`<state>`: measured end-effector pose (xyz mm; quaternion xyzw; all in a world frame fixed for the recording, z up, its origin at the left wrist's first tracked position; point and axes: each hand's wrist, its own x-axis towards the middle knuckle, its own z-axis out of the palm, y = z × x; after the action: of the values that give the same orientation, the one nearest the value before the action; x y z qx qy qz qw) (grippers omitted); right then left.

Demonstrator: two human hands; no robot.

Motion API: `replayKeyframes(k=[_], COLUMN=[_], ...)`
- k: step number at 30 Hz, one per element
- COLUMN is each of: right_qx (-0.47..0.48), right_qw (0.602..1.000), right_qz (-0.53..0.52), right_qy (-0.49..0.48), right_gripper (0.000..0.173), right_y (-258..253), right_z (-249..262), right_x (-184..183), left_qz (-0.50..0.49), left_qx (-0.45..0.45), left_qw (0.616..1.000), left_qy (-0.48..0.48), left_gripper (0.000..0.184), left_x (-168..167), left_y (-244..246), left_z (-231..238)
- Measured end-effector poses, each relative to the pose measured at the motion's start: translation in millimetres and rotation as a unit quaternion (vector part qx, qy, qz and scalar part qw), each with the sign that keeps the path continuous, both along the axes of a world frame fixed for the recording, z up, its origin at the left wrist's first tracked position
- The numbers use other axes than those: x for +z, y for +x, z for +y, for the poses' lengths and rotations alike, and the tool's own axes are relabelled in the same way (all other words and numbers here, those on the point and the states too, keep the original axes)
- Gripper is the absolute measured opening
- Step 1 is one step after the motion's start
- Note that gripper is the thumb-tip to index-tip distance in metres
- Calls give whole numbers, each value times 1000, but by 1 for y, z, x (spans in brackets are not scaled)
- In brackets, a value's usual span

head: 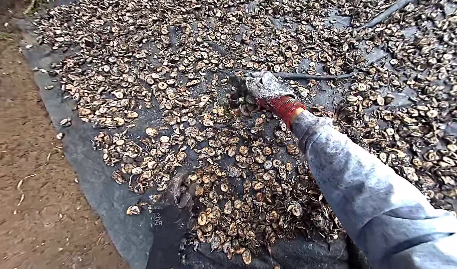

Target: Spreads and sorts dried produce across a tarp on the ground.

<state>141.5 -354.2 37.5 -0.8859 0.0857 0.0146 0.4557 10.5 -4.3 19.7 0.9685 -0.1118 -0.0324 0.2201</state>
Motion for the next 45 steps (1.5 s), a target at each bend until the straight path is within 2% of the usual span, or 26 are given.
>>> replayKeyframes(k=[2, 3, 5, 6, 7, 8, 10, 12, 13, 16, 19, 21, 22, 23, 25, 28, 30, 31, 33, 35, 37, 38, 40, 42, 44, 45], right_qx=[60, 63, 52, 15, -10, -17, -5, -5, -23, -58, -23, -15, -24, -32, -38, 18, 13, -8, -60, -114, -120, -118, -74, 52, 187, 225], right_qw=[995, 988, 954, 944, 937, 937, 949, 969, 972, 963, 936, 902, 891, 881, 882, 886, 894, 905, 930, 946, 957, 962, 967, 958, 923, 909], right_qz=[-7, 7, 178, 215, 226, 212, 141, 115, 135, 185, 206, 275, 310, 340, 351, 379, 399, 389, 351, 301, 254, 240, 238, 236, 249, 248], right_qy=[-82, -140, -234, -250, -265, -276, -282, -220, -193, -188, -283, -332, -330, -328, -312, -266, -205, -173, -95, 28, 78, 56, -51, -153, -227, -249], right_gripper=[34, 40, 71, 85, 87, 81, 54, 41, 37, 37, 46, 85, 97, 102, 93, 57, 50, 49, 47, 42, 42, 46, 55, 65, 90, 97], right_y=[-1, -5, -13, -19, -27, -36, -46, -47, -43, -45, -81, -124, -151, -183, -234, -265, -262, -263, -259, -246, -238, -228, -209, -204, -217, -234], right_z=[-15, -21, -27, -33, -36, -35, -31, -29, -29, -37, -70, -103, -115, -119, -104, -62, -52, -54, -61, -56, -37, -25, 2, 36, 76, 92], right_x=[-25, -31, -17, -31, -46, -58, -62, -54, -43, -9, -8, -21, -31, -41, -33, 0, 3, -4, -17, -18, -15, -9, -1, -6, -18, -24], left_qz=[-29, -37, -22, 2, 27, 32, -8, -38, -16, 64, 77, 83, 69, 54, 8, -4, -34, -12, 42, 27, -4, 2, 94, 141, 129, 114], left_qx=[37, 44, 16, -4, -29, -61, -136, -221, -257, -298, -216, -199, -217, -238, -243, -208, -186, -163, -97, -57, -54, -76, -121, -154, -199, -217], left_qw=[999, 998, 997, 995, 992, 991, 988, 973, 964, 940, 954, 960, 962, 962, 966, 975, 976, 979, 987, 990, 988, 988, 976, 964, 955, 953], left_qy=[13, 27, 77, 100, 116, 114, 79, 47, 57, 151, 192, 176, 152, 126, 93, 81, 109, 125, 123, 124, 144, 138, 156, 167, 177, 180], left_gripper=[55, 59, 61, 63, 69, 73, 64, 57, 58, 66, 85, 100, 101, 91, 59, 44, 58, 73, 90, 93, 91, 91, 95, 99, 100, 93], left_x=[9, 13, 20, 21, 21, 19, 6, -13, -21, -53, -60, -51, -53, -56, -59, -43, -47, -50, -57, -58, -50, -43, -31, -17, -12, -12], left_y=[7, 9, 15, 19, 26, 35, 61, 91, 106, 146, 159, 137, 120, 105, 87, 80, 93, 94, 90, 81, 57, 41, -5, -53, -101, -123], left_z=[-4, -5, -8, -9, -13, -21, -54, -100, -125, -172, -170, -157, -143, -128, -108, -87, -66, -54, -32, -17, -12, -14, -13, -1, 8, 12])
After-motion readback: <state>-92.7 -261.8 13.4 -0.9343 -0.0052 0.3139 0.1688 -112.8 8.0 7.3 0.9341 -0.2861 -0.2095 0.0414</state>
